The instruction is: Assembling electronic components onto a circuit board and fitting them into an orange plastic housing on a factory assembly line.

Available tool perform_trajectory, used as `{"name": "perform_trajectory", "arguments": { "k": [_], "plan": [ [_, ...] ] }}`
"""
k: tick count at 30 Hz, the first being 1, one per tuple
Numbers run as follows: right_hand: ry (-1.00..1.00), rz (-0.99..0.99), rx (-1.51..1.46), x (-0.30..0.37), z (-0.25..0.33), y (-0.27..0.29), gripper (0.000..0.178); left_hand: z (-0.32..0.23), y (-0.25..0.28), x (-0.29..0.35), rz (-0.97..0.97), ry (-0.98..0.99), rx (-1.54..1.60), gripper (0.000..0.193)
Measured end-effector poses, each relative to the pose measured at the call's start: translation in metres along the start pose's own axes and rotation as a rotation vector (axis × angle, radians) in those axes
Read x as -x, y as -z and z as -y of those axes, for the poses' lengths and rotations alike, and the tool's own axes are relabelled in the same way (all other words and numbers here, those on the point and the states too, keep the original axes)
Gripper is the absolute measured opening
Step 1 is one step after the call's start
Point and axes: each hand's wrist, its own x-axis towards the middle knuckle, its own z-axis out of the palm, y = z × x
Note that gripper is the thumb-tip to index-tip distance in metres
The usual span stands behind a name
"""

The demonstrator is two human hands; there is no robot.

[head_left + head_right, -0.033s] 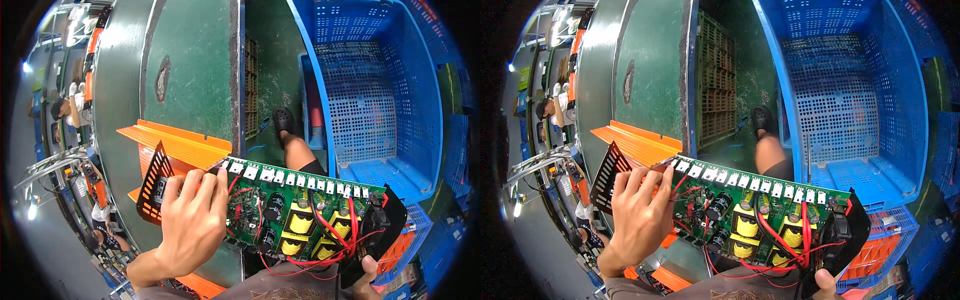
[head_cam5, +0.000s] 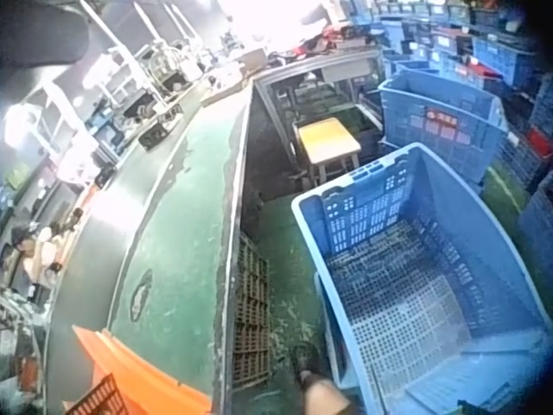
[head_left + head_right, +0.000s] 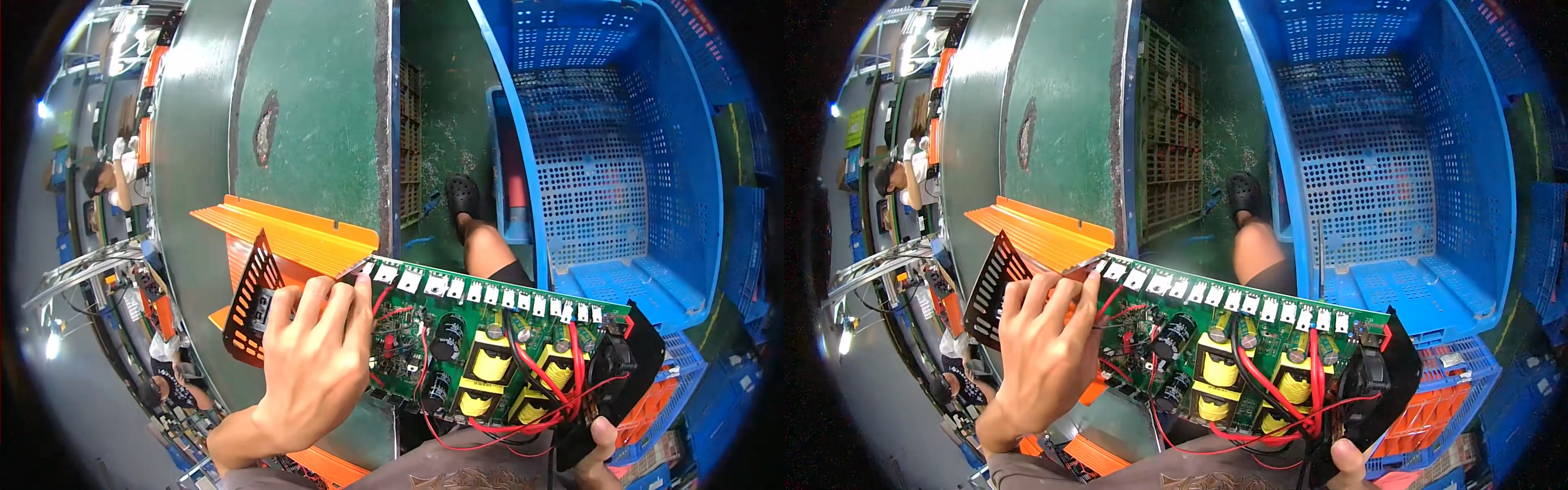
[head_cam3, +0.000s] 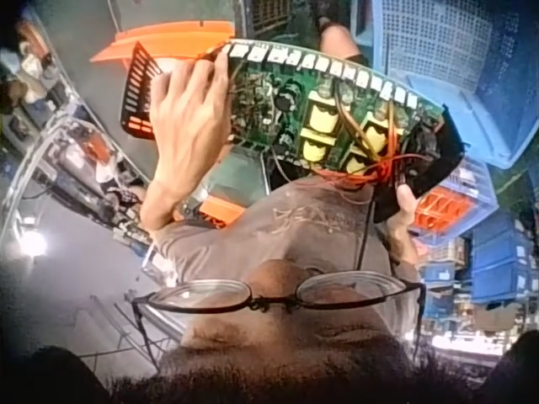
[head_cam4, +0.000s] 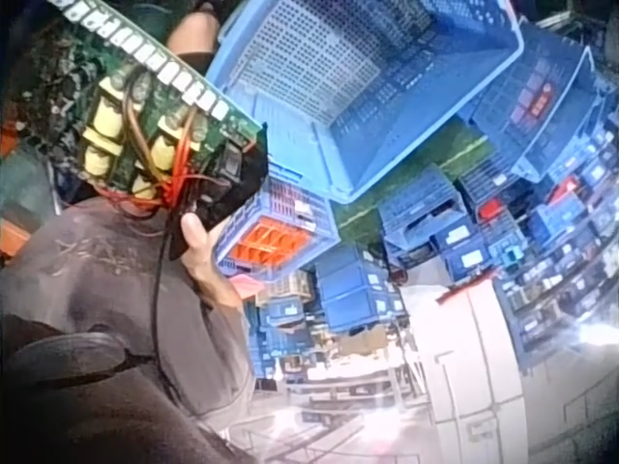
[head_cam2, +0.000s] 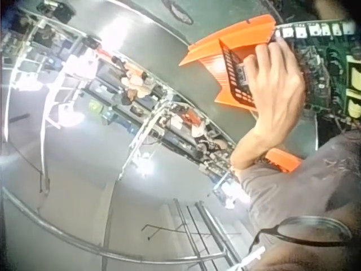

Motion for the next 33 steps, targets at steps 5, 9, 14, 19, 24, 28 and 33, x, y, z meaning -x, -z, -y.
{"name": "perform_trajectory", "arguments": {
  "k": [5,9,14,19,24,28,33],
  "plan": [
    [0.010,-0.022,0.058,0.002,0.006,-0.004,0.071,-0.001,-0.006,0.002,-0.006,0.006,0.035,0.045],
    [-0.006,-0.019,0.007,0.003,0.001,0.001,0.070,-0.005,-0.003,0.004,0.002,0.040,0.070,0.044],
    [0.114,0.037,-0.035,-0.009,0.003,-0.009,0.071,-0.009,0.014,0.023,-0.079,0.096,0.101,0.051],
    [0.123,-0.117,0.142,-0.001,0.013,-0.035,0.075,0.017,-0.015,0.099,-0.602,0.369,0.014,0.047],
    [0.343,-0.094,0.008,-0.016,0.003,-0.040,0.071,0.019,-0.085,0.151,-0.758,0.892,0.528,0.061],
    [0.423,-0.157,0.065,-0.013,0.000,-0.043,0.070,0.012,-0.152,0.144,-1.030,1.037,1.153,0.072],
    [0.407,-0.239,0.066,-0.012,0.003,-0.054,0.065,-0.008,-0.128,0.118,-1.220,1.031,1.632,0.082]
  ]
}}
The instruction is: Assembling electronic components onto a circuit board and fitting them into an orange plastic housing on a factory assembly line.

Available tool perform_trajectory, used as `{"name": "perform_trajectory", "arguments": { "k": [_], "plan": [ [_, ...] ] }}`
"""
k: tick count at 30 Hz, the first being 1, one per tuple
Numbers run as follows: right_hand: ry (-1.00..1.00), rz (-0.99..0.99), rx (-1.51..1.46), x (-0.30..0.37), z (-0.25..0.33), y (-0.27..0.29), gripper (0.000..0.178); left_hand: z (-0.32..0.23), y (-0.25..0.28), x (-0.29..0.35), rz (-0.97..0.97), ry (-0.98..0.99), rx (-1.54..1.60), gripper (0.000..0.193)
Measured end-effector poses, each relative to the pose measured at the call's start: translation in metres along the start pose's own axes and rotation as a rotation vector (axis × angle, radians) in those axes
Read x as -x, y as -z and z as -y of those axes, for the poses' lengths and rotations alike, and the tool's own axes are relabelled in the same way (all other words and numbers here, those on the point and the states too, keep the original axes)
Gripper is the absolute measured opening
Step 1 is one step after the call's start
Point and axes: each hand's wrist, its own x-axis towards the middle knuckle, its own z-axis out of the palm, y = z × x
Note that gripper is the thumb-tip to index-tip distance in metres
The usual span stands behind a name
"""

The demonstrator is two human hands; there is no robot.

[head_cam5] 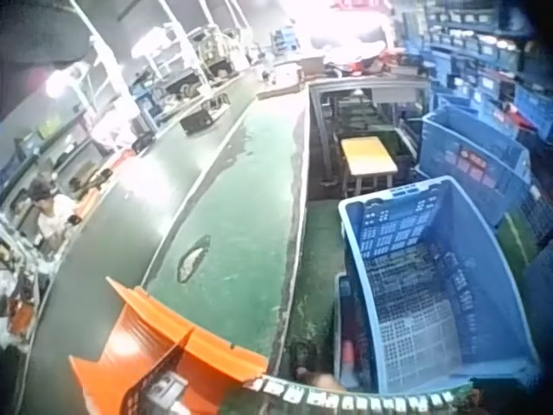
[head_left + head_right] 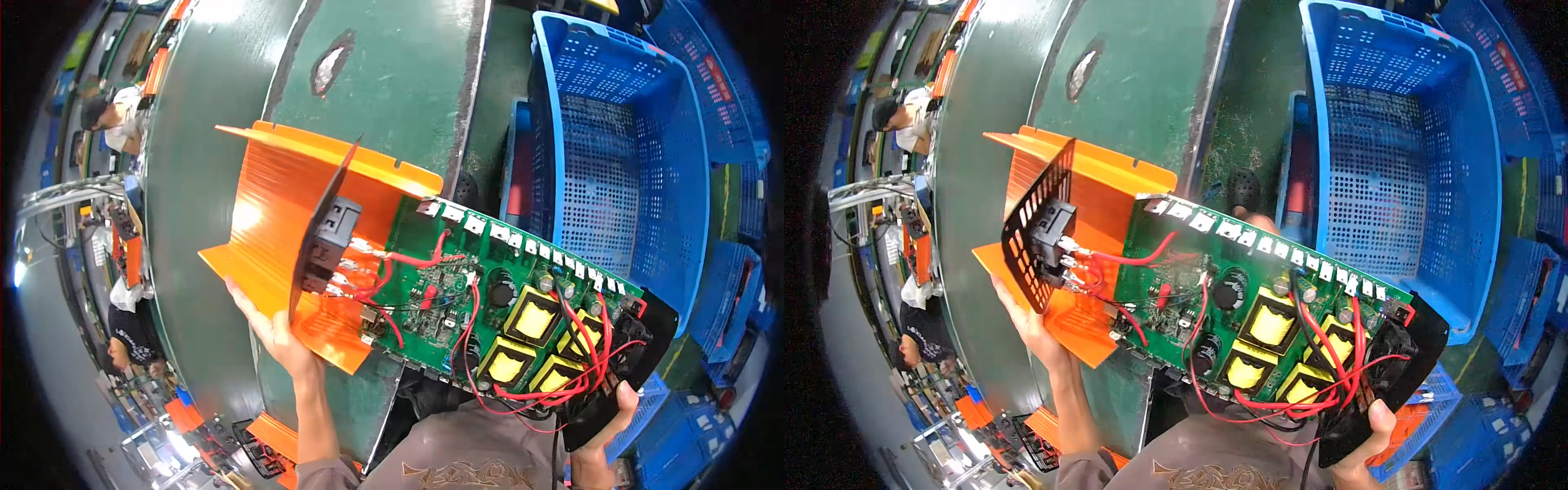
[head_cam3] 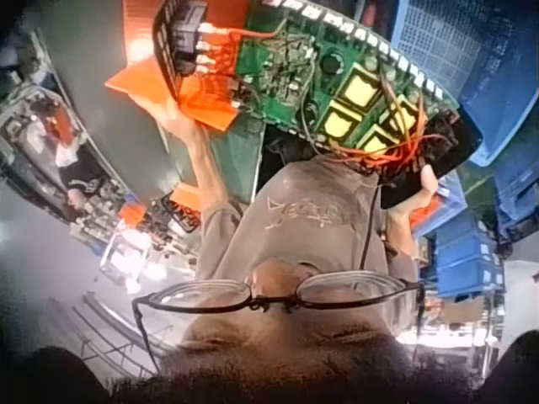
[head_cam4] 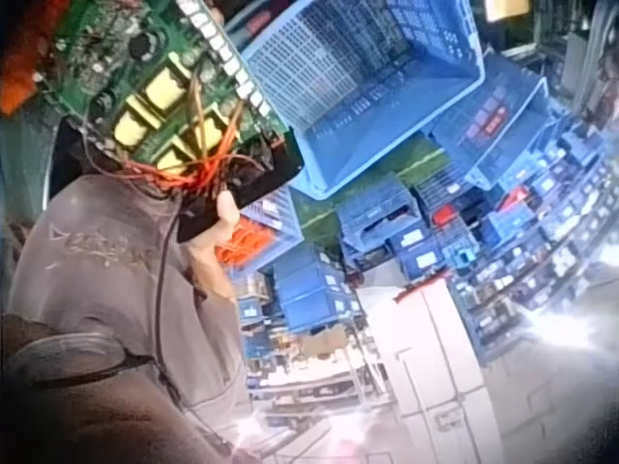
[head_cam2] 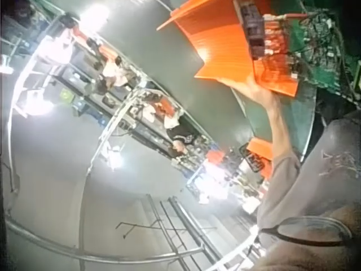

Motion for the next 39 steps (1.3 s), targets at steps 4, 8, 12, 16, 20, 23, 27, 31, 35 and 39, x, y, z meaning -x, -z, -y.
{"name": "perform_trajectory", "arguments": {
  "k": [4,8,12,16,20,23,27,31,35,39],
  "plan": [
    [0.053,-0.031,0.088,0.012,0.008,-0.022,0.062,0.001,-0.007,0.000,-0.051,-0.097,-0.200,0.080],
    [0.118,-0.002,0.168,0.012,0.005,-0.014,0.062,0.000,-0.005,-0.005,-0.057,-0.149,-0.348,0.077],
    [0.026,0.147,0.142,0.005,0.011,0.001,0.062,-0.004,-0.006,-0.006,-0.073,-0.134,-0.369,0.075],
    [0.032,0.107,0.065,0.000,0.009,-0.006,0.058,0.003,-0.002,-0.009,-0.057,-0.185,-0.279,0.075],
    [0.005,0.149,0.129,-0.010,0.009,0.012,0.063,0.009,0.001,-0.012,-0.047,-0.175,-0.143,0.072],
    [0.114,0.151,0.170,-0.009,0.005,0.007,0.052,0.013,-0.001,-0.012,-0.074,-0.177,-0.088,0.070],
    [0.092,0.166,0.118,-0.002,0.003,-0.012,0.052,0.011,-0.009,-0.007,-0.153,-0.166,0.052,0.065],
    [0.118,0.164,0.136,-0.007,0.004,0.002,0.051,0.016,-0.012,-0.007,-0.261,-0.192,0.100,0.067],
    [0.103,0.200,0.147,-0.005,0.005,-0.001,0.051,0.013,-0.016,-0.007,-0.252,-0.182,0.123,0.069],
    [0.115,0.146,0.188,-0.004,0.003,0.012,0.055,0.011,-0.022,-0.008,-0.318,-0.148,0.191,0.070]
  ]
}}
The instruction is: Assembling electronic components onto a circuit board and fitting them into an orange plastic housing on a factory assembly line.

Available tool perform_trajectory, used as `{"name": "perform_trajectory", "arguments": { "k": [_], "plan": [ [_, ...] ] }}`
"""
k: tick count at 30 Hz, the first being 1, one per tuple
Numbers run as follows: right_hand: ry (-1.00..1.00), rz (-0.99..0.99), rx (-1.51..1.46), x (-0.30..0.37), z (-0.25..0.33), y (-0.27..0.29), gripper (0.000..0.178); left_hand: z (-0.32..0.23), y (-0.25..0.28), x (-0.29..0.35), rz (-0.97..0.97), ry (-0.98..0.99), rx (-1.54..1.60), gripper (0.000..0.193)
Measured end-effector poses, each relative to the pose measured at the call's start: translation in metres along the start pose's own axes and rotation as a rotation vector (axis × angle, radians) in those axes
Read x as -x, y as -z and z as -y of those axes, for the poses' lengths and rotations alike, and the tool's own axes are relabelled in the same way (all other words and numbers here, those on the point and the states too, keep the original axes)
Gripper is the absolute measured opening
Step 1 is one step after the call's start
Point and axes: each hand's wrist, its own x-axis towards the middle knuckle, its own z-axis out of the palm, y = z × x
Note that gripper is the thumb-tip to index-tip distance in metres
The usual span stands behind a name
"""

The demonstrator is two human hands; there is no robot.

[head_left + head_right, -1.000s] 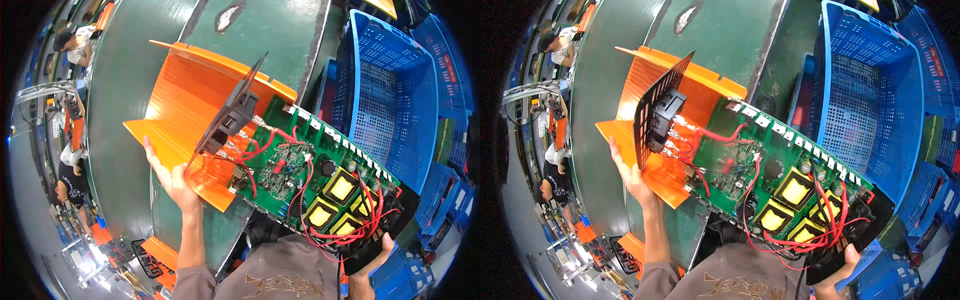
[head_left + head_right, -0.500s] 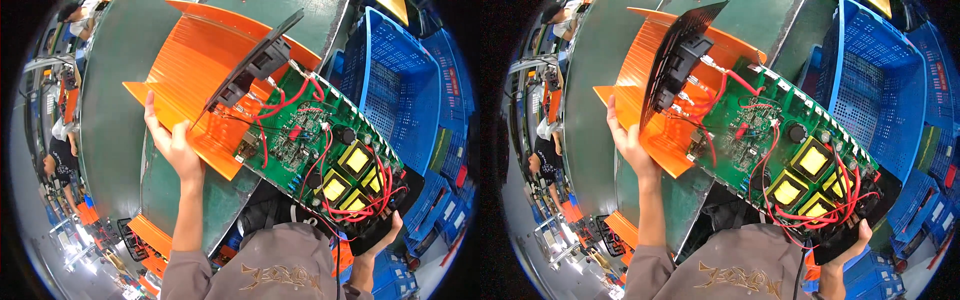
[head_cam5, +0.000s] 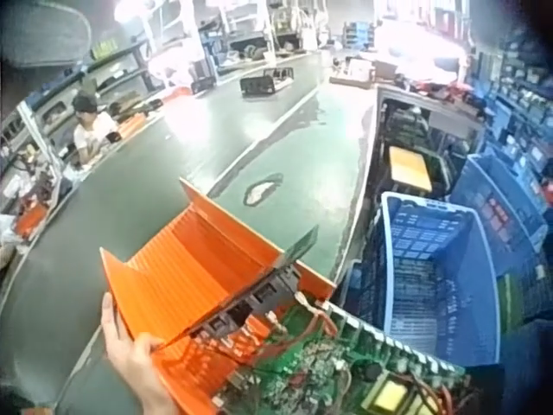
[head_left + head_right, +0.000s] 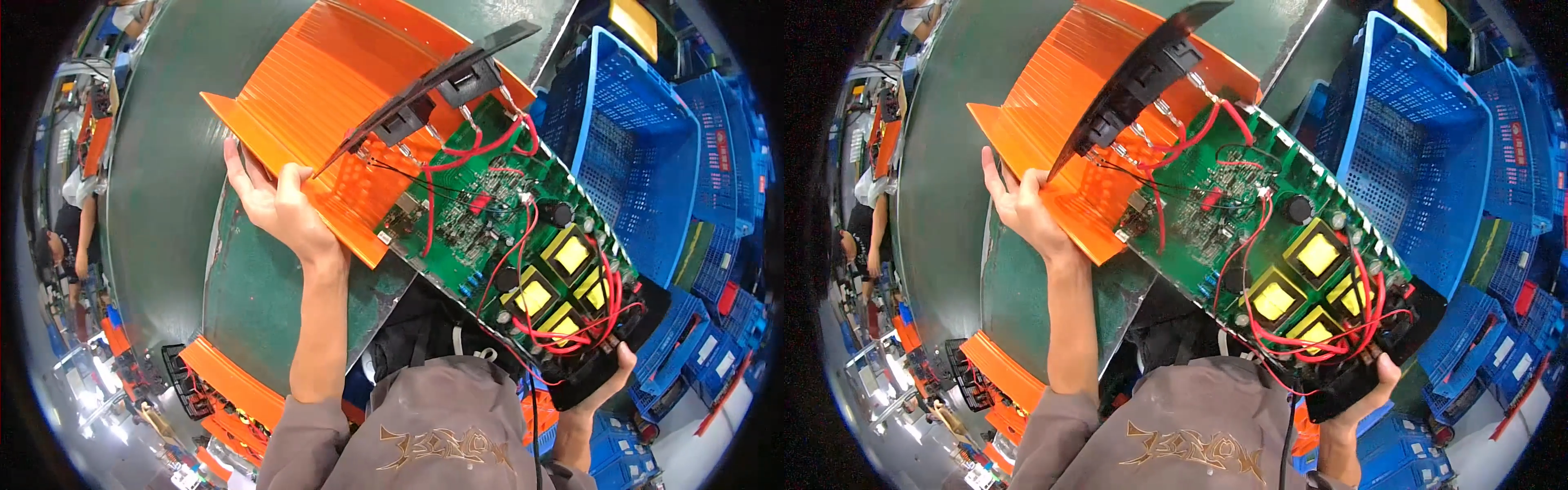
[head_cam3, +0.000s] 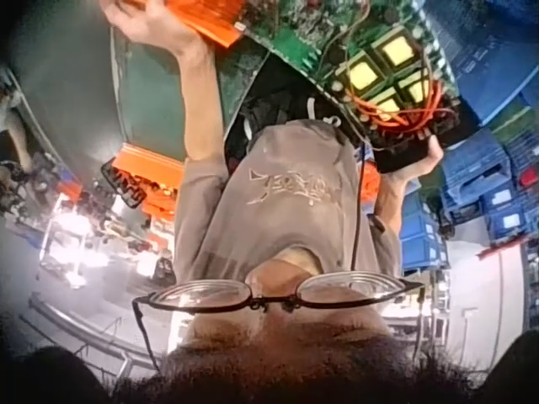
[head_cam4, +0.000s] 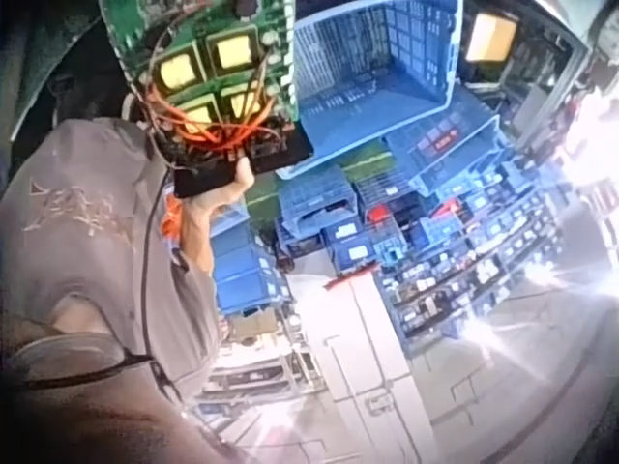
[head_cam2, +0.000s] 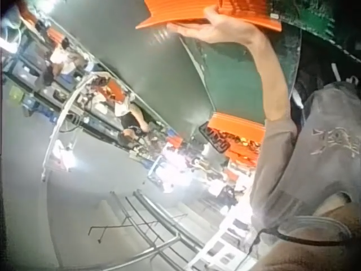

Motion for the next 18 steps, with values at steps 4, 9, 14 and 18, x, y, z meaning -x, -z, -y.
{"name": "perform_trajectory", "arguments": {
  "k": [4,9,14,18],
  "plan": [
    [-0.049,-0.018,-0.026,0.001,0.002,0.010,0.055,0.006,0.003,-0.008,0.063,-0.176,-0.142,0.067],
    [-0.041,0.017,-0.075,-0.007,-0.004,0.010,0.050,-0.028,-0.044,-0.068,0.208,-0.676,-0.294,0.055],
    [-0.055,0.081,-0.122,0.001,-0.002,-0.001,0.053,0.001,-0.132,-0.142,0.802,-1.328,-0.705,0.034],
    [-0.039,0.005,-0.096,0.003,0.000,0.003,0.053,0.038,-0.135,-0.132,0.923,-1.142,-0.802,0.048]
  ]
}}
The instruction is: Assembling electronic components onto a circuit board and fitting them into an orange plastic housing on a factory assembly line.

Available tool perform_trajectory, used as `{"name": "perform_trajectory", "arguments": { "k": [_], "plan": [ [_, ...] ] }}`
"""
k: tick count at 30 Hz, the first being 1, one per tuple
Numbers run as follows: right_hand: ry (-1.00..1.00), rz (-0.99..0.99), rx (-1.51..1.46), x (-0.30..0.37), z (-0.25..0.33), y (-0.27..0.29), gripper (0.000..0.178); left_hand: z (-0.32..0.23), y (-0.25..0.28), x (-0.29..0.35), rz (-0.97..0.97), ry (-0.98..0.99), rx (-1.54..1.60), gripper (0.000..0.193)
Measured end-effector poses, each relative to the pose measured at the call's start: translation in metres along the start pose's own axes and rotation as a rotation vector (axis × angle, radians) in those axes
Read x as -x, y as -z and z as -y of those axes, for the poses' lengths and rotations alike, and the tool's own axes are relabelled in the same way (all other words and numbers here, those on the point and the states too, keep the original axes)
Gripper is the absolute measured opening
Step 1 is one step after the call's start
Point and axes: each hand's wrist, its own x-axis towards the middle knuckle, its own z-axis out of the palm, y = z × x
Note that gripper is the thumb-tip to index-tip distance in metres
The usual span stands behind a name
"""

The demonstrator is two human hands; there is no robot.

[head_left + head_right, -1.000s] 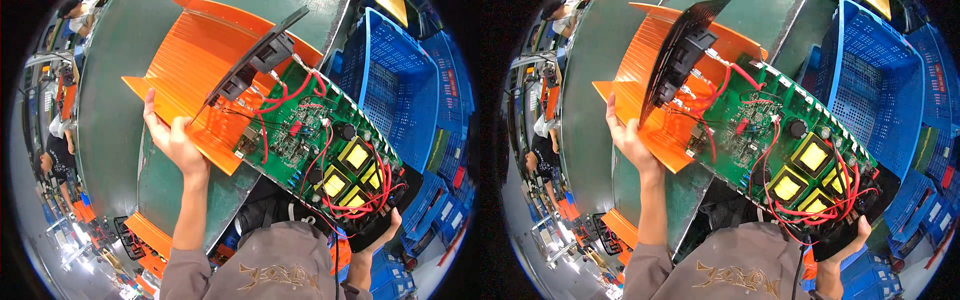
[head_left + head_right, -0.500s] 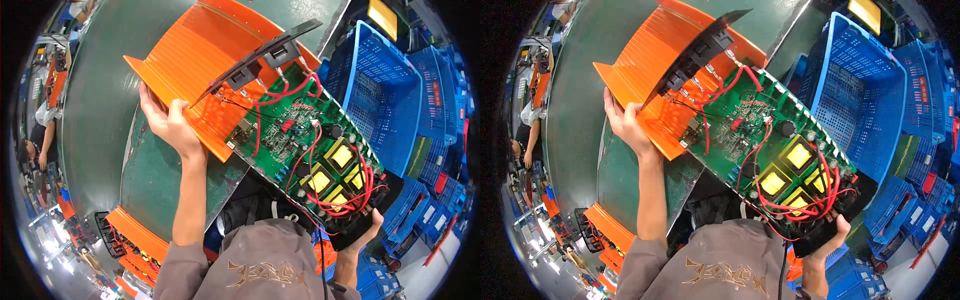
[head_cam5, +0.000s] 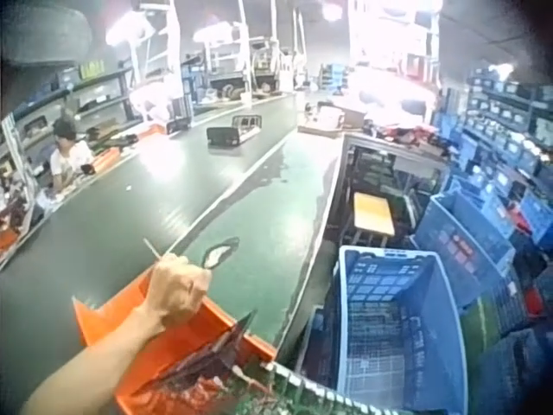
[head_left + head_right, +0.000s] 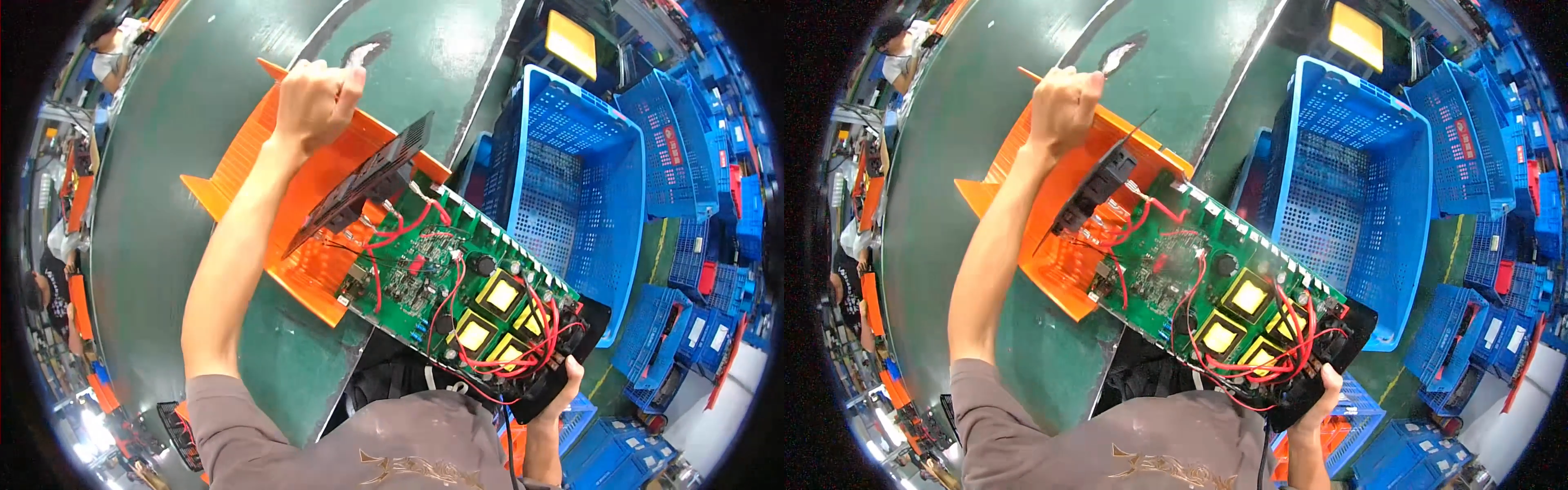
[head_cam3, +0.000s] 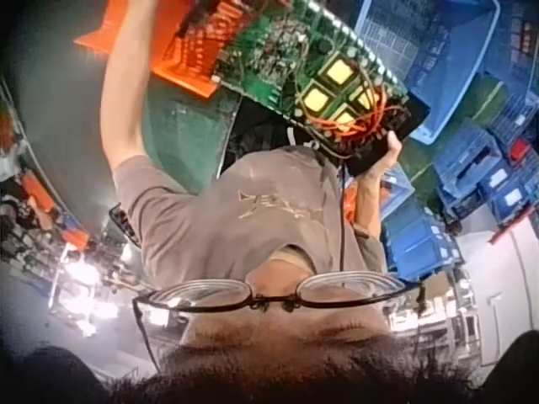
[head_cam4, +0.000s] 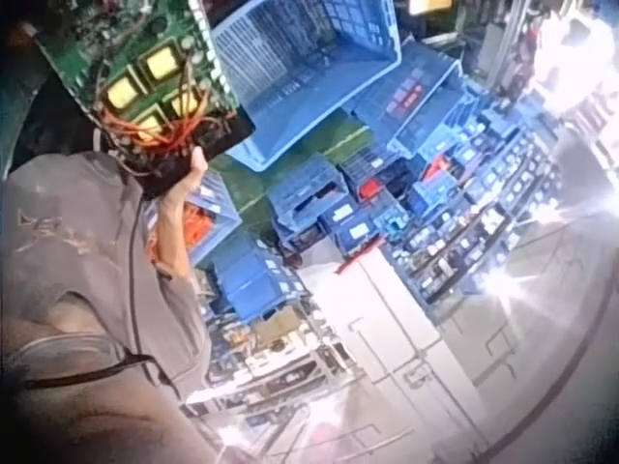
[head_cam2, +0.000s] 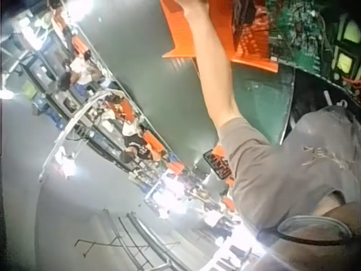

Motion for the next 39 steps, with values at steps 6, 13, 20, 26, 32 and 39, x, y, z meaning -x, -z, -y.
{"name": "perform_trajectory", "arguments": {
  "k": [6,13,20,26,32,39],
  "plan": [
    [0.002,0.040,0.118,0.002,0.005,0.008,0.068,0.013,-0.012,-0.002,-0.104,0.057,-0.012,0.038],
    [-0.030,0.061,0.176,0.011,0.016,0.007,0.077,0.022,-0.016,-0.003,-0.033,-0.069,0.002,0.028],
    [-0.124,0.092,0.197,0.011,0.026,0.001,0.082,0.012,-0.024,-0.007,-0.047,0.019,0.020,0.032],
    [-0.165,0.140,0.198,0.012,0.026,-0.005,0.084,0.015,-0.037,-0.006,-0.061,0.034,0.045,0.031],
    [-0.201,0.163,0.128,0.010,0.021,0.006,0.080,0.013,-0.034,-0.013,-0.027,0.026,0.033,0.031],
    [-0.046,0.044,0.095,-0.010,0.000,0.016,0.059,0.013,-0.002,0.004,-0.024,0.095,-0.042,0.033]
  ]
}}
